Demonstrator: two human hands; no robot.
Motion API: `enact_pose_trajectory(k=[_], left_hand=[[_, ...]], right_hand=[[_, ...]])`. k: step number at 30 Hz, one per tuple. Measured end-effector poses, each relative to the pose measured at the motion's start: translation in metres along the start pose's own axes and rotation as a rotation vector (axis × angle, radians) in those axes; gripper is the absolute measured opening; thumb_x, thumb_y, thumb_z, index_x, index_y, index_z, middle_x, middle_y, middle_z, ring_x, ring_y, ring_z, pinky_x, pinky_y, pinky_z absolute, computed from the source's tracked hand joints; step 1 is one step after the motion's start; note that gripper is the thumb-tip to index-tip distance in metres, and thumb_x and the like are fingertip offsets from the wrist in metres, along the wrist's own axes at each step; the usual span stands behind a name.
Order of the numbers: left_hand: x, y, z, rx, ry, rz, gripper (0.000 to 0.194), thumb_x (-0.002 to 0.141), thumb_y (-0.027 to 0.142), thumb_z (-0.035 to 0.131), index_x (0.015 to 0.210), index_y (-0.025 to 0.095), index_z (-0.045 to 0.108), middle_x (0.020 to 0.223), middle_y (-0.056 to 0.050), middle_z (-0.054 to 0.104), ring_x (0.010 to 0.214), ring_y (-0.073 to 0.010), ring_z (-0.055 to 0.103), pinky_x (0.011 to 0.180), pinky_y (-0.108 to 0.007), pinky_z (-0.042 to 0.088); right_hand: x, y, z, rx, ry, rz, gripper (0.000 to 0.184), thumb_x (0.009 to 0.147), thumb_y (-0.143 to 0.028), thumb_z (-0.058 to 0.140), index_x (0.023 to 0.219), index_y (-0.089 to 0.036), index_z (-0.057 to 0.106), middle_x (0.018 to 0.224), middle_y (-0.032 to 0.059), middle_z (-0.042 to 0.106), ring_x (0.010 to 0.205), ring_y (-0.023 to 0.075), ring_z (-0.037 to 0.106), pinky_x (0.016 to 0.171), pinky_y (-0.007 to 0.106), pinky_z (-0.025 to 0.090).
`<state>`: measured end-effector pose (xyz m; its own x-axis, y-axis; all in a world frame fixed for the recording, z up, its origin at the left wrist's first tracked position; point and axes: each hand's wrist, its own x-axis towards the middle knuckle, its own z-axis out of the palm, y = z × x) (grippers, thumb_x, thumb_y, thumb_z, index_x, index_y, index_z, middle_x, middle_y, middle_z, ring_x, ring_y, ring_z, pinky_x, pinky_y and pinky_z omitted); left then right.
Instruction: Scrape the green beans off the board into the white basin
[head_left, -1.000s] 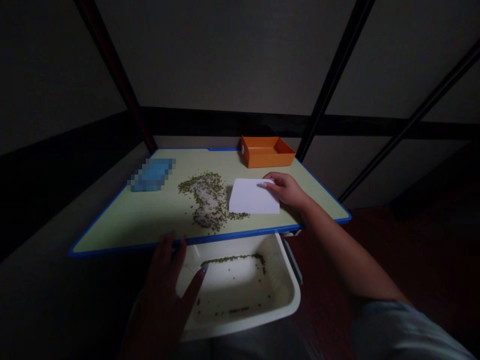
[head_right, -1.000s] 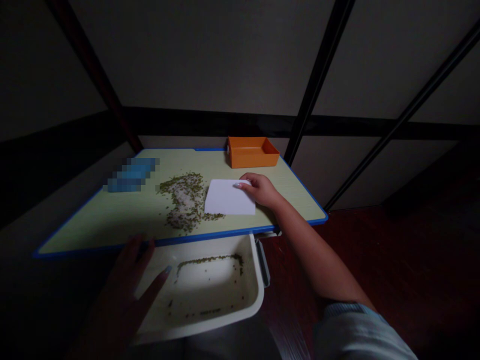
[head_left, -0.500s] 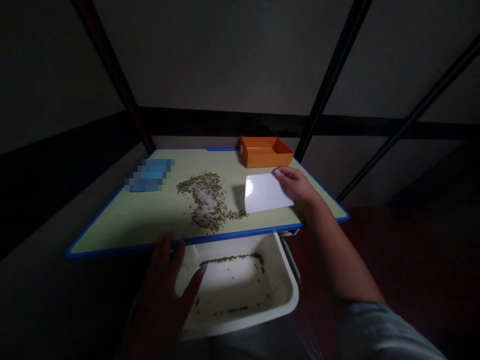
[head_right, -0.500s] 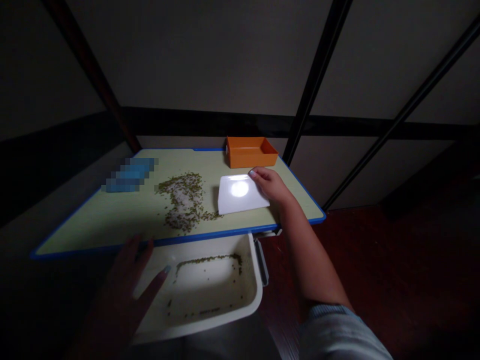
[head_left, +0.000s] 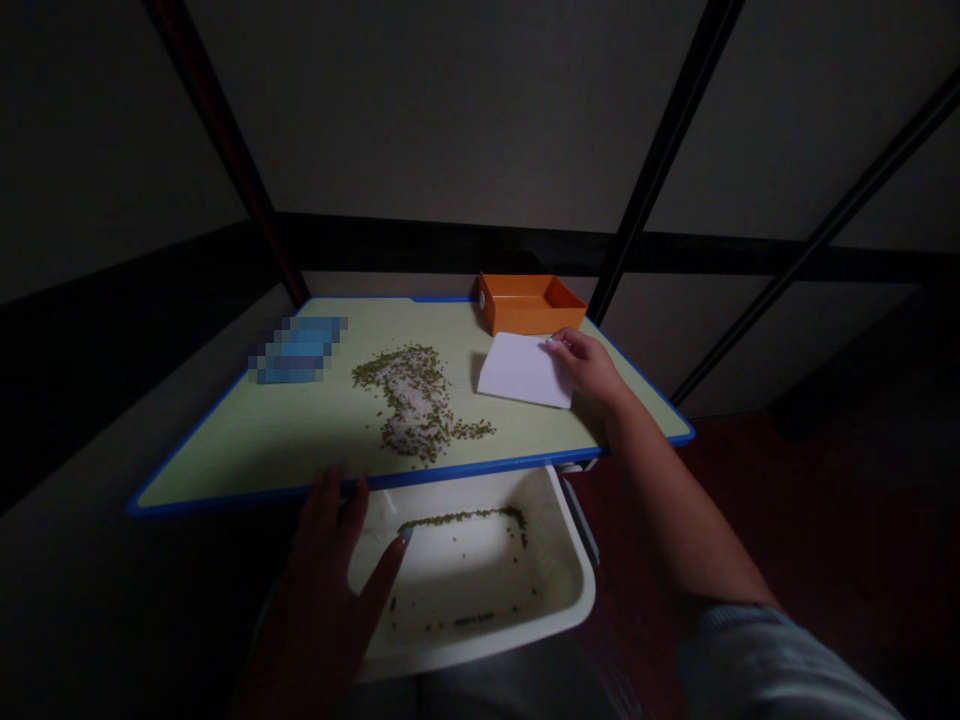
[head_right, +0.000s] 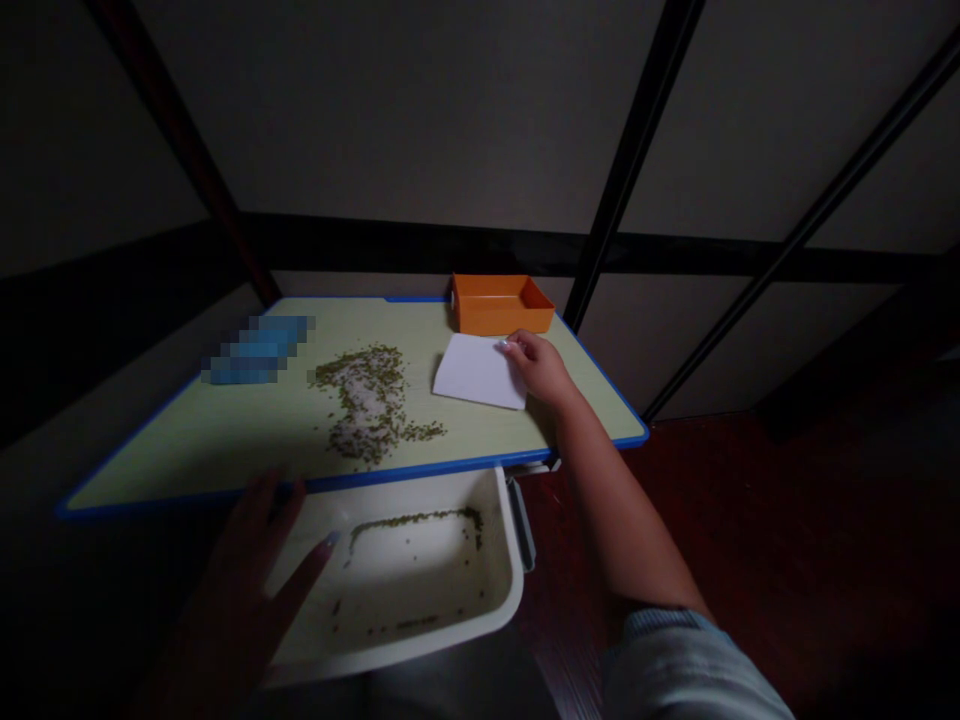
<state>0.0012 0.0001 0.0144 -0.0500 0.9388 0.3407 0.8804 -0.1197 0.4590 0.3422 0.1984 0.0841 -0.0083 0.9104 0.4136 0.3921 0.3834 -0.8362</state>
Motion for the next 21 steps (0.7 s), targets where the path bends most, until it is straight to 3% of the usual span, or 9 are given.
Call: enact_pose_trajectory(k=[8, 21], left_hand=[[0.0015, -0.0020, 0.0000, 0.009, -0.007, 0.006, 0.068, 0.089, 0.058, 0.040, 0.148, 0.023, 0.041, 0.168, -0.008, 0.020, 0.154, -0.0292, 0.017, 0.122, -0.054, 0.027], [-0.0004, 0.0001, 0.0000, -0.002, 0.020, 0.005, 0.067, 0.089, 0.059, 0.039, 0.145, 0.023, 0.044, 0.168, -0.009, 0.022, 0.154, -0.0281, 0.019, 0.122, -0.052, 0.026]], right_hand=[[-0.0030, -0.0021, 0.0057, -0.058, -0.138, 0.025, 0.043, 0.074, -0.062, 0.067, 0.075, -0.020, 0.058, 0.062, -0.0017, 0.049, 0.059, 0.0137, 0.040, 0.053, 0.027, 0.028], [-0.0033, -0.0024, 0.0036, -0.077, -0.213, -0.032, 0.045, 0.076, -0.063, 0.066, 0.073, -0.019, 0.062, 0.065, 0.0004, 0.055, 0.064, 0.0152, 0.045, 0.059, 0.028, 0.035]])
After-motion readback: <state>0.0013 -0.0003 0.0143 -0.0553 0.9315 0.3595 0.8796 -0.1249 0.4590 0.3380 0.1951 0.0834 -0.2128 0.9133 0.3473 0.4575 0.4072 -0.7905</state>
